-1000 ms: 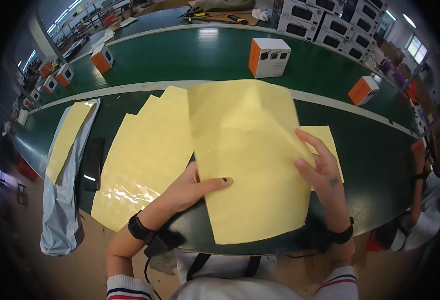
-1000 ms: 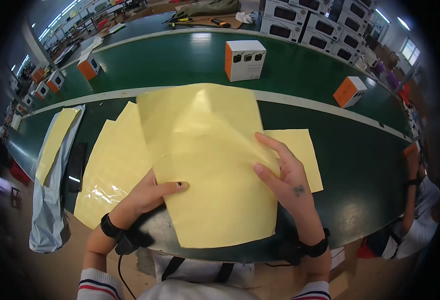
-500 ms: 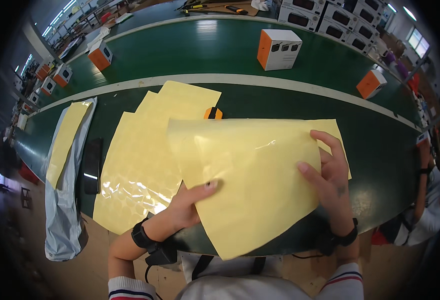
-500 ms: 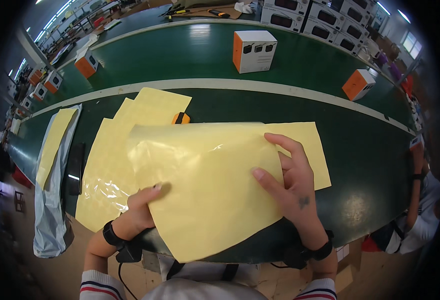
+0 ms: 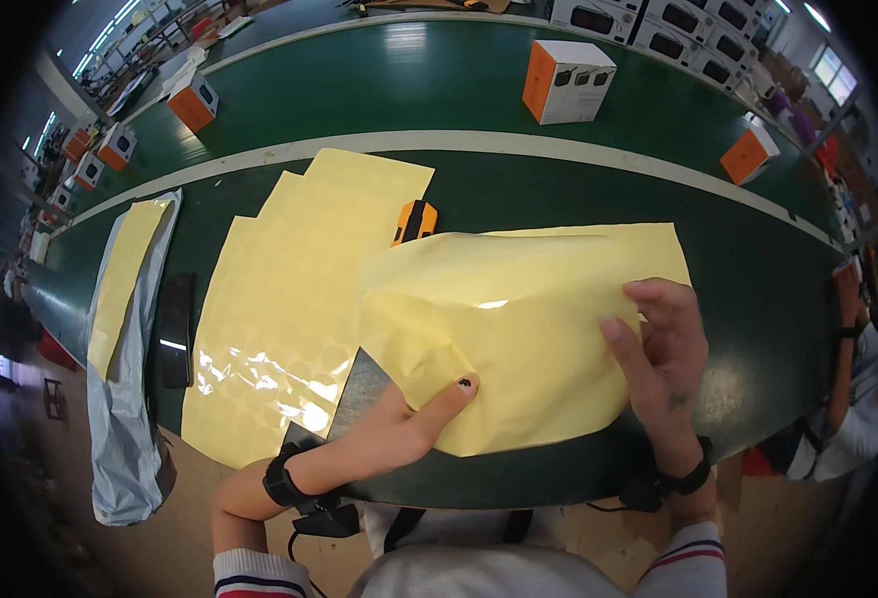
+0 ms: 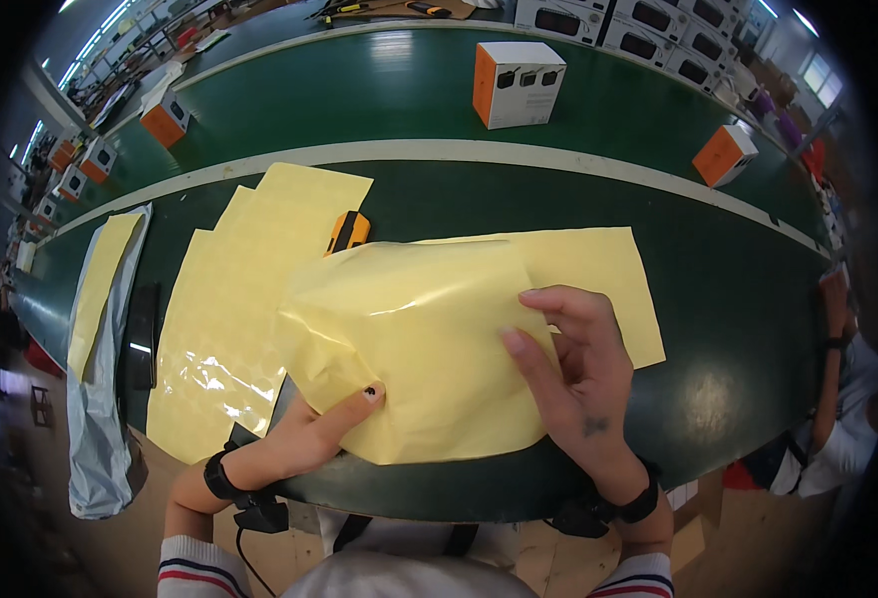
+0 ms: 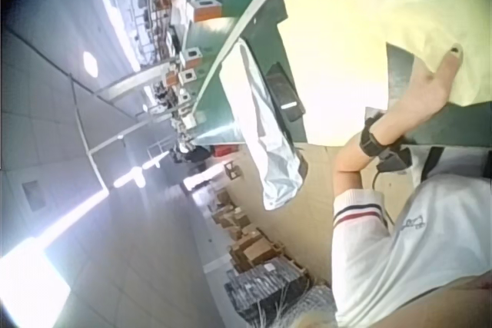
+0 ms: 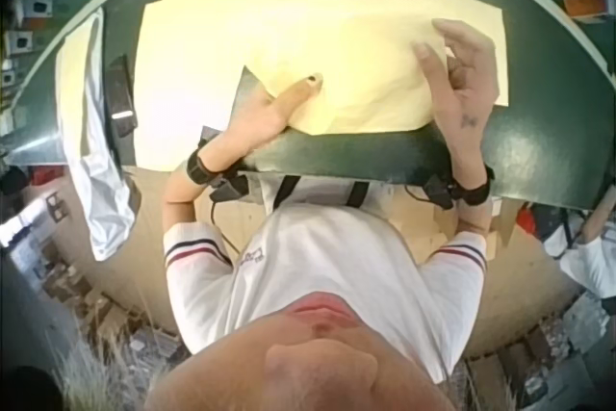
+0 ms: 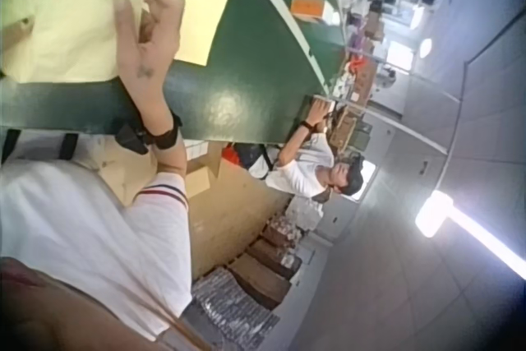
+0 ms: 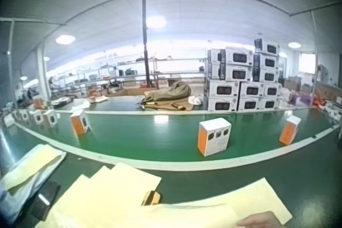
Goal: Apply adhesive labels or protective films onto small white electronic or consumer product boxes on an assembly line.
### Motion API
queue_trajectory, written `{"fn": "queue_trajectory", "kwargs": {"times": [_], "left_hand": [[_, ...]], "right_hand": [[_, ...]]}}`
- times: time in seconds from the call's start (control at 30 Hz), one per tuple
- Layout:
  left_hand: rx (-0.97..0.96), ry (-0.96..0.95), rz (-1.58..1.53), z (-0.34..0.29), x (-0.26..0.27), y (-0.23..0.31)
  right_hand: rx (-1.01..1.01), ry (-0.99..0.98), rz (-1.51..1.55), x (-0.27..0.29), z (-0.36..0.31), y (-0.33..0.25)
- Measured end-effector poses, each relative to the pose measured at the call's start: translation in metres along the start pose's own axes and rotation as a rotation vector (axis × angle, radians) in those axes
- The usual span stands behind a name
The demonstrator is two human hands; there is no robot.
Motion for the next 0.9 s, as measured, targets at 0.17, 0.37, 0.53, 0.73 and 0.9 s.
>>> {"fn": "queue_trajectory", "kwargs": {"times": [0.17, 0.37, 0.53, 0.73, 0.9], "left_hand": [[0.100, 0.015, -0.339, 0.000, -0.001, -0.007], [0.008, -0.122, -0.124, 0.002, -0.001, -0.001], [-0.081, 0.017, -0.048, 0.004, -0.005, 0.003], [-0.115, 0.190, 0.011, 0.003, -0.003, 0.005], [-0.205, 0.203, 0.114, 0.000, -0.009, 0.011]], "right_hand": [[-0.075, -0.034, 0.043, -0.005, -0.004, 0.007], [-0.060, -0.028, -0.037, -0.002, -0.002, 0.010], [0.031, 0.009, -0.325, 0.000, 0.009, 0.000], [0.526, -0.077, -0.932, -0.022, -0.013, -0.028], [0.549, -0.104, -0.896, -0.037, -0.023, -0.027]]}}
Point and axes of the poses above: each hand's wrist, its own z-axis towards the middle knuckle, its own x-axis out of the back of the hand, y = z × x, the point moved 4 cm from there along z, towards the middle knuckle, and after that the axes turned 13 degrees about -z, right-handed, at the moved point
